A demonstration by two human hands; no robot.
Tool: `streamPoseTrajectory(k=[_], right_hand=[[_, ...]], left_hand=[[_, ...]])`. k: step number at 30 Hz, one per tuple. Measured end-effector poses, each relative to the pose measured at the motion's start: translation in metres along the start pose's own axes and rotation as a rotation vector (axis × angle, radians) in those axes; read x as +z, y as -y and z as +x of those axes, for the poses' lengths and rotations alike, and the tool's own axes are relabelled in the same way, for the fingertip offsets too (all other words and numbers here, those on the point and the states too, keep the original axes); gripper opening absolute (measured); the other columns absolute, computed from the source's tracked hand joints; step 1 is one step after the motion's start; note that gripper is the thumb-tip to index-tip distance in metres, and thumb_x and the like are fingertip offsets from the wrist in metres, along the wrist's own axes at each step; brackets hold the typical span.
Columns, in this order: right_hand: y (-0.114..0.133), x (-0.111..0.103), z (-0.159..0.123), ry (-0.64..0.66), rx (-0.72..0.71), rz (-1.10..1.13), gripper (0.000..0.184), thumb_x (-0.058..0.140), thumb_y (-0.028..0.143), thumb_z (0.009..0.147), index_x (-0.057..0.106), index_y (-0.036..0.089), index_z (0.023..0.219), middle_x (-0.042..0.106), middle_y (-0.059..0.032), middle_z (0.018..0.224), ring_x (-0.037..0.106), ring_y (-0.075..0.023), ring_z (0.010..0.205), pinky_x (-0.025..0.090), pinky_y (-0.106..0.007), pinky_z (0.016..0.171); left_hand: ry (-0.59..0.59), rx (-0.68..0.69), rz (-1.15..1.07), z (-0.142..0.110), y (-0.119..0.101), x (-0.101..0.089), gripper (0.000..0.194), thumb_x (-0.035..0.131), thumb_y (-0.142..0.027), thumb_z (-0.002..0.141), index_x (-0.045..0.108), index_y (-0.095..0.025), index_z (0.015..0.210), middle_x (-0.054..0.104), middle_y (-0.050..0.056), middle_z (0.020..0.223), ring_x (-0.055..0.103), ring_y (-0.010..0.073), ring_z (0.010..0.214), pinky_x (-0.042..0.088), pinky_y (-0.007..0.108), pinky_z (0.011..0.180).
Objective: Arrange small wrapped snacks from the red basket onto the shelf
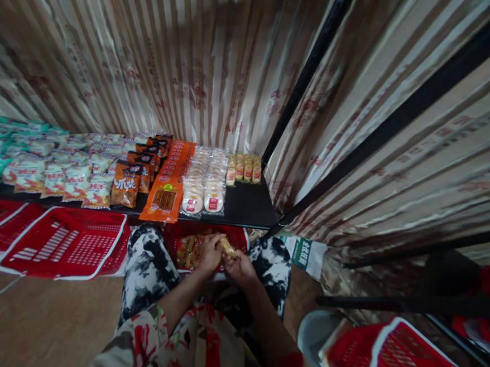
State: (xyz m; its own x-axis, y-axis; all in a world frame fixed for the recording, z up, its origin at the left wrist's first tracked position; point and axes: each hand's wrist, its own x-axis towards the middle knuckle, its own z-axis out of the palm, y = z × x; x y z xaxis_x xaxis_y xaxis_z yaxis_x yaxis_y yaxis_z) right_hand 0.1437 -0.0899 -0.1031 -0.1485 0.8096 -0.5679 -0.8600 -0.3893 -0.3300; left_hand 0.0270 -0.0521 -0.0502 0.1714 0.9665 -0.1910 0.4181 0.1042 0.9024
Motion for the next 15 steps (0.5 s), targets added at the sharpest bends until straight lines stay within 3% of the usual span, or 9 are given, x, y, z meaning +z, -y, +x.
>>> streamPoseTrajectory(k=[3,8,15], right_hand=[[0.000,0.007,-0.006,-0.060,0.052,0.144,0.019,0.046,0.011,0.072,0.053,0.013,0.089,0.061,-0.0042,0.070,0.053,-0.0065,0.048,0.044,-0.013,0.039],[-0.001,0.010,-0.011,-0.035,0.067,0.229,0.020,0.045,0.014,0.075,0.053,0.014,0.093,0.058,-0.0023,0.069,0.049,-0.0056,0.046,0.041,-0.013,0.038],[-0.007,0.008,-0.012,0.090,0.026,0.179,0.017,0.050,0.017,0.075,0.051,0.018,0.091,0.054,0.0024,0.065,0.046,-0.0050,0.045,0.039,-0.013,0.039]], left_hand=[[0.012,0.013,-0.012,-0.002,-0.006,-0.001,0.038,0.046,-0.009,0.079,0.061,-0.021,0.112,0.054,0.006,0.112,0.051,0.0153,0.107,0.035,0.027,0.100],[-0.006,0.016,0.000,-0.001,-0.006,0.001,0.042,0.048,-0.011,0.078,0.057,-0.021,0.118,0.054,0.007,0.116,0.050,0.0170,0.109,0.036,0.029,0.099],[-0.026,0.086,-0.019,0.005,0.002,0.010,0.042,0.048,-0.010,0.077,0.056,-0.021,0.117,0.054,0.006,0.115,0.051,0.0154,0.106,0.038,0.028,0.097]])
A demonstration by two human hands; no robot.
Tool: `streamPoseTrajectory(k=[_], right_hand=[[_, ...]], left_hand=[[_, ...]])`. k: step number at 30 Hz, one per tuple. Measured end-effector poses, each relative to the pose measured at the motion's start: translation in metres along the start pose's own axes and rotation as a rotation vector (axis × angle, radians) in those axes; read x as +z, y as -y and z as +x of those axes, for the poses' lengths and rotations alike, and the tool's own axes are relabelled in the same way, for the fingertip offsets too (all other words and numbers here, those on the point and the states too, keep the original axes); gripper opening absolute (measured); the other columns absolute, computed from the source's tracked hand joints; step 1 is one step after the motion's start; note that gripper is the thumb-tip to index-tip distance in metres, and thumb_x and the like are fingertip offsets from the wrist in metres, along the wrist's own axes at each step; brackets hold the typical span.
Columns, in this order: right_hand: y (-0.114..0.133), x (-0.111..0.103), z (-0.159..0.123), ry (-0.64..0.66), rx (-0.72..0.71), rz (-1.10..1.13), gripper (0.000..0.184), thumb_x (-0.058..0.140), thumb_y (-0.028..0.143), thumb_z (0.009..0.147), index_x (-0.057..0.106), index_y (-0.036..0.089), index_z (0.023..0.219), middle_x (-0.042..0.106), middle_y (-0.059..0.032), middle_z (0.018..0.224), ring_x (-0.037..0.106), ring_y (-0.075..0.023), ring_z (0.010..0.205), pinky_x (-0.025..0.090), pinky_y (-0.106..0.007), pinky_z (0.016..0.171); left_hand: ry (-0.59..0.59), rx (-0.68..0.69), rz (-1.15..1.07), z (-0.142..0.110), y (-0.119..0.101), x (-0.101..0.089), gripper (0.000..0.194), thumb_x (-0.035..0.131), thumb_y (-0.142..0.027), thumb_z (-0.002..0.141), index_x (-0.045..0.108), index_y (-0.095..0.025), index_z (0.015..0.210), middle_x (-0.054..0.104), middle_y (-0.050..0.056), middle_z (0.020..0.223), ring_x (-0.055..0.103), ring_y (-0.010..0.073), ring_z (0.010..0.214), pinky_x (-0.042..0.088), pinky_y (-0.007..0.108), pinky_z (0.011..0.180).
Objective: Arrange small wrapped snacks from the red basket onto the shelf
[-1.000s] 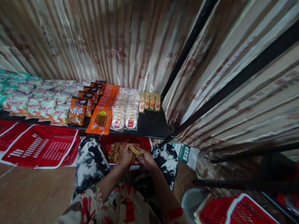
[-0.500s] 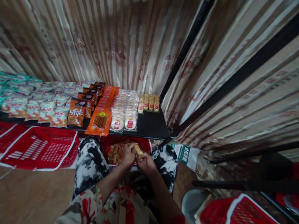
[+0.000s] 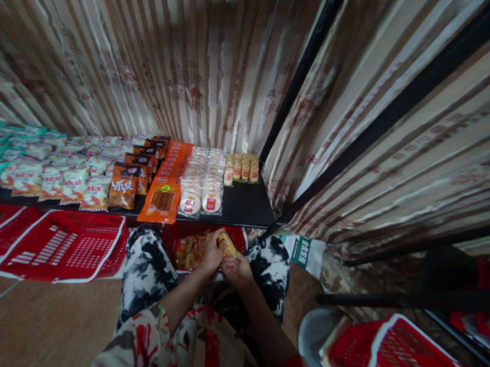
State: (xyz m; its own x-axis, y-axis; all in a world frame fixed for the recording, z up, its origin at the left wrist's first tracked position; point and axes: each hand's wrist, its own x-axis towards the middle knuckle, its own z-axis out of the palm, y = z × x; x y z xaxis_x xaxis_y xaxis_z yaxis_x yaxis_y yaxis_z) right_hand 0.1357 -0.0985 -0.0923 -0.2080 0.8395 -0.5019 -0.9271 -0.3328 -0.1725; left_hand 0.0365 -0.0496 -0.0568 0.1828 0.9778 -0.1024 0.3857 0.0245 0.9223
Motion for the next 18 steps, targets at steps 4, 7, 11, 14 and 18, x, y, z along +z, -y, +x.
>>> streamPoseTrajectory(k=[4,7,11,14,18], right_hand=[[-0.002,0.003,-0.004,-0.022,0.018,0.095,0.021,0.046,0.014,0.075,0.051,0.018,0.095,0.053,0.0027,0.062,0.046,-0.0049,0.044,0.038,-0.012,0.039],[-0.001,0.003,-0.006,-0.046,0.035,0.155,0.022,0.043,0.013,0.075,0.051,0.016,0.096,0.054,0.0016,0.062,0.046,-0.0047,0.043,0.037,-0.011,0.038],[0.001,0.001,-0.009,-0.006,0.060,0.135,0.019,0.044,0.012,0.075,0.049,0.017,0.093,0.053,0.0023,0.063,0.045,-0.0031,0.043,0.037,-0.009,0.038],[0.003,0.001,-0.012,0.018,0.083,0.125,0.018,0.043,0.011,0.076,0.049,0.016,0.093,0.054,0.0023,0.064,0.044,-0.0016,0.041,0.036,-0.007,0.038],[0.006,0.000,-0.015,-0.008,0.080,0.105,0.015,0.042,0.012,0.079,0.051,0.016,0.089,0.053,0.0030,0.061,0.042,-0.0015,0.038,0.034,-0.007,0.034]], left_hand=[[0.005,0.024,-0.018,0.003,0.004,0.004,0.041,0.050,-0.011,0.076,0.057,-0.020,0.115,0.054,0.007,0.115,0.051,0.0165,0.107,0.039,0.030,0.097],[0.025,0.022,-0.039,0.004,0.008,0.008,0.041,0.051,-0.010,0.075,0.057,-0.019,0.115,0.055,0.008,0.114,0.052,0.0164,0.103,0.040,0.030,0.094],[0.042,-0.056,-0.112,0.006,0.011,0.014,0.040,0.055,-0.011,0.074,0.057,-0.016,0.114,0.057,0.008,0.113,0.055,0.0146,0.098,0.043,0.026,0.090],[0.073,-0.149,-0.236,0.005,0.007,0.016,0.043,0.056,-0.011,0.075,0.054,-0.016,0.117,0.059,0.008,0.112,0.058,0.0132,0.092,0.047,0.024,0.082],[0.121,-0.261,-0.377,0.002,-0.007,0.014,0.043,0.057,-0.009,0.075,0.053,-0.016,0.117,0.063,0.007,0.102,0.060,0.0108,0.079,0.048,0.021,0.071]])
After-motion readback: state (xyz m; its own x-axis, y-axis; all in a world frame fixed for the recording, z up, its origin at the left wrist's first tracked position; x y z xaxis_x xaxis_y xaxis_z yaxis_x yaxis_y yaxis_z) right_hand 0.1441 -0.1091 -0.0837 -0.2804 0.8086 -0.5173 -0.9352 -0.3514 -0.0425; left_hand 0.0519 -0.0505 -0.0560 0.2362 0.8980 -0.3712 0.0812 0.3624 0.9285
